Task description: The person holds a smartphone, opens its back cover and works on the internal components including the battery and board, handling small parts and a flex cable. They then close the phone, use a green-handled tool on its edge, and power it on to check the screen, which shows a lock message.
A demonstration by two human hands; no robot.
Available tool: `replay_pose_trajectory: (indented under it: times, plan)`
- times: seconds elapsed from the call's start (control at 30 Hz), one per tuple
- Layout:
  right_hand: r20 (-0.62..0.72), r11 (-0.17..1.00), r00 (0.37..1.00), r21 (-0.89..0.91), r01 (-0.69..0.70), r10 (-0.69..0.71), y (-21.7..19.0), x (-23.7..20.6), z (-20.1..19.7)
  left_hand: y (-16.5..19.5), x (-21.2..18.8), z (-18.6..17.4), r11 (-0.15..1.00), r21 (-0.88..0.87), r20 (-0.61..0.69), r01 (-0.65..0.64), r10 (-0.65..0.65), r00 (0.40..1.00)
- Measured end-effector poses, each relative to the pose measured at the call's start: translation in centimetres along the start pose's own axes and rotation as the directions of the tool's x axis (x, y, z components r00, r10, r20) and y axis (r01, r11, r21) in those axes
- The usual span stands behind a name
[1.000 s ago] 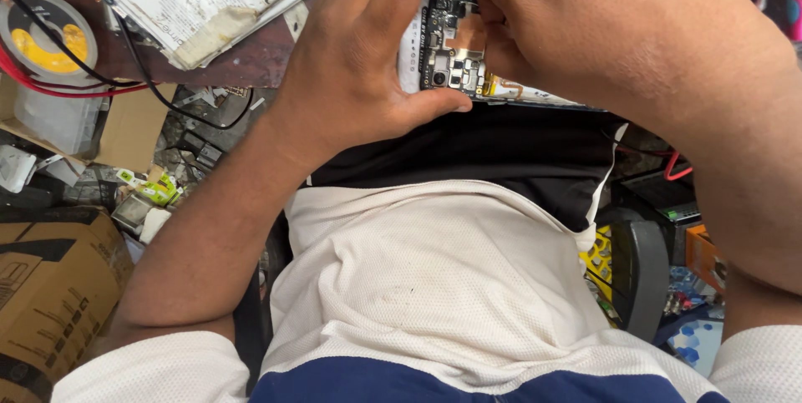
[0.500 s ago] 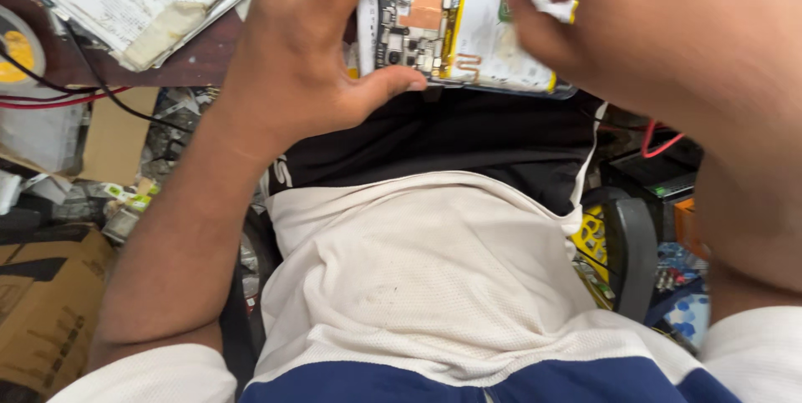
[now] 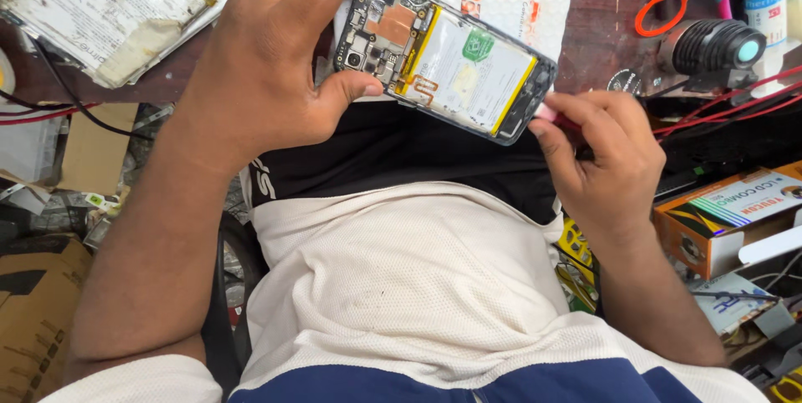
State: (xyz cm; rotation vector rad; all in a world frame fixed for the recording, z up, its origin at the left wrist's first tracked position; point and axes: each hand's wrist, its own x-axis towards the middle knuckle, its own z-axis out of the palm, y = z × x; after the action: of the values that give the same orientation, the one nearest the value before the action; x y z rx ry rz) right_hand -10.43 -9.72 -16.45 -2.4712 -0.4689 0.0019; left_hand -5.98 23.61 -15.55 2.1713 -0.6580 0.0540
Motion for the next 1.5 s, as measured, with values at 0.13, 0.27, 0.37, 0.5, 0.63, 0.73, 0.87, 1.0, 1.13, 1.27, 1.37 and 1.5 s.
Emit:
replay_pose_trajectory:
  times: [0.13,0.27,0.37,0.5,0.63,0.73,0.87,1.0,1.13,1.27,1.37,1.5]
  plan:
    - [-0.022,0.984,0.998,0.170,-0.060,0.064,4.7,-1.2,0.4,0.9,2.1,1.3,1.000,-0.010,-0.004,0.005,-0.005,1.000]
    - [-0.097,0.964,0.995,0.266,0.006,0.020,8.7,-2.3,1.5,1.2,3.1,1.8,1.000,0.004,0.000,0.002,-0.002,1.000]
    - [-0.100,0.973,0.993,0.213,0.087,-0.067,10.2,-2.8,1.5,1.0,3.2,1.8,1.000,-0.003,-0.011,-0.005,0.005,1.000]
    - [-0.182,0.986,0.980,0.131,0.106,-0.081,9.4,-3.0,0.0,1.3,3.3,2.2,1.000,-0.024,-0.034,0.017,-0.018,0.999]
    - [-0.192,0.983,0.969,0.066,0.174,-0.158,6.2,-1.0,-1.4,1.9,3.4,1.5,1.000,-0.013,-0.067,0.016,-0.017,0.998]
    - [-0.147,0.991,0.980,-0.047,0.126,-0.131,4.0,1.9,-1.6,1.8,4.0,-0.6,0.999,-0.032,-0.035,0.011,-0.012,0.999]
    - [-0.132,0.984,0.976,-0.044,0.170,-0.175,2.3,4.9,-2.1,2.8,5.6,-1.3,0.992,0.127,-0.057,0.028,-0.021,0.998]
    - [-0.145,0.983,0.973,-0.054,0.173,-0.179,1.6,5.8,-3.5,4.1,7.6,-0.9,0.944,0.327,-0.027,0.047,-0.041,0.999]
    - [-0.146,0.982,0.972,-0.084,0.171,-0.182,0.9,6.2,-3.9,4.1,8.9,-2.3,0.904,0.427,0.017,-0.010,0.003,1.000]
    - [-0.139,0.979,0.971,-0.101,0.180,-0.193,0.5,6.3,-4.0,4.4,9.1,-2.2,0.866,0.501,0.003,0.000,-0.001,1.000]
    - [-0.135,0.976,0.970,-0.107,0.190,-0.204,0.4,6.2,-3.9,4.1,9.0,-2.2,0.845,0.535,-0.004,-0.006,0.010,1.000]
    - [-0.138,0.975,0.968,-0.110,0.193,-0.208,0.7,6.0,-3.3,3.4,8.7,-1.8,0.843,0.538,-0.015,-0.001,0.011,1.000]
